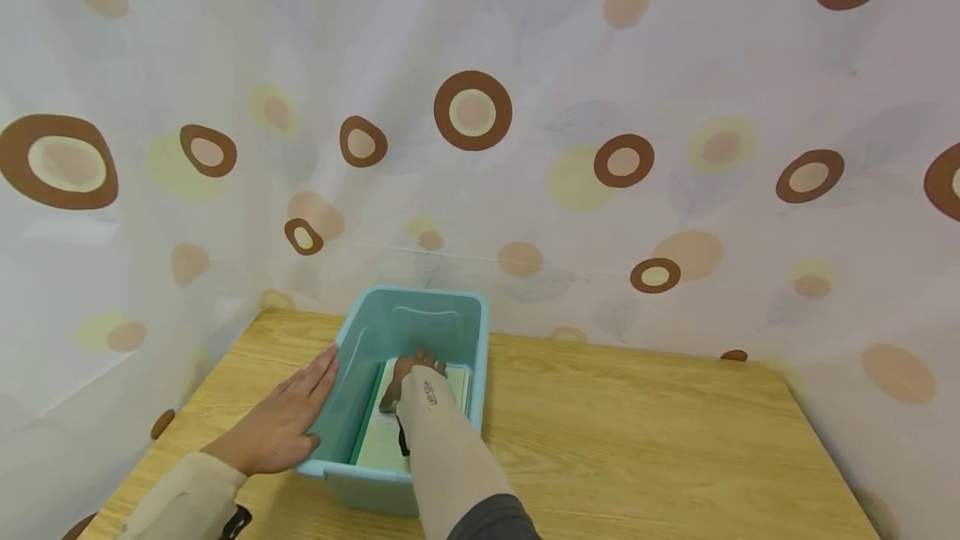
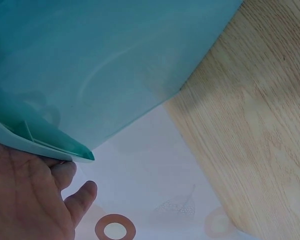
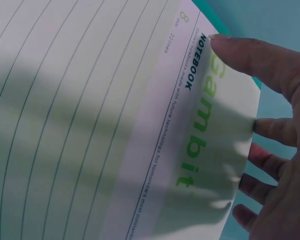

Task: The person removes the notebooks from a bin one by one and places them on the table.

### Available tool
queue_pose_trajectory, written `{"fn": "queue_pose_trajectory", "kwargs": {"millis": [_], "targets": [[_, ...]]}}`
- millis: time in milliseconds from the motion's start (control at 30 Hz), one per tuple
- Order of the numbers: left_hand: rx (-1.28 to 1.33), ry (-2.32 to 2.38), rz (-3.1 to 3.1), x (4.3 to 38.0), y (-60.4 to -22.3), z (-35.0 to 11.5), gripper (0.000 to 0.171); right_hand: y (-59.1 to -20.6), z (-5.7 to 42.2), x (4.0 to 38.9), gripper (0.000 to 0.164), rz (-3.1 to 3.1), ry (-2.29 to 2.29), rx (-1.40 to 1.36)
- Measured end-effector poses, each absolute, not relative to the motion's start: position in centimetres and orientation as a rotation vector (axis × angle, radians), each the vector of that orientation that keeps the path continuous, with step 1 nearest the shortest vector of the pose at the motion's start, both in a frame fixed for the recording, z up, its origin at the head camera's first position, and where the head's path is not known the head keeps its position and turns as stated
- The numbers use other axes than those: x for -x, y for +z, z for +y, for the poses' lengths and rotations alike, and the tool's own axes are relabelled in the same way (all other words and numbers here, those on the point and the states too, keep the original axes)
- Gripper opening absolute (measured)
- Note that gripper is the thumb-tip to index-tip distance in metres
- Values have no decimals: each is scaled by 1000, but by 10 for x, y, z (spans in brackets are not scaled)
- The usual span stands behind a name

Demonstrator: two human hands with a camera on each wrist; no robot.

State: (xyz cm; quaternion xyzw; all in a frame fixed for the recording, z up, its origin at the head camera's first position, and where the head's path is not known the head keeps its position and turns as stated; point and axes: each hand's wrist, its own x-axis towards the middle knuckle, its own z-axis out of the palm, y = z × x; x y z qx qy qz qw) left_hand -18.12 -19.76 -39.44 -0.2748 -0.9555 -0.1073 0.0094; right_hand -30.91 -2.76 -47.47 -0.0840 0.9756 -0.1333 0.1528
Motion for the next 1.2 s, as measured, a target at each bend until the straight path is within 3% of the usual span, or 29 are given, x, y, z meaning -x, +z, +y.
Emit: {"fn": "queue_pose_trajectory", "kwargs": {"millis": [233,533,800,1200], "targets": [[862,-315,-2974,182,-395,-197,75,-474,-26,310,78,2823,-378,222],[854,-305,-2963,183,-397,-198,76,-473,-26,314,75,2897,-482,207],[851,-313,-2985,183,-396,-198,76,-468,-27,314,86,2903,-590,201],[848,-312,-2978,183,-396,-198,77,-465,-31,318,72,2882,-704,317]]}}
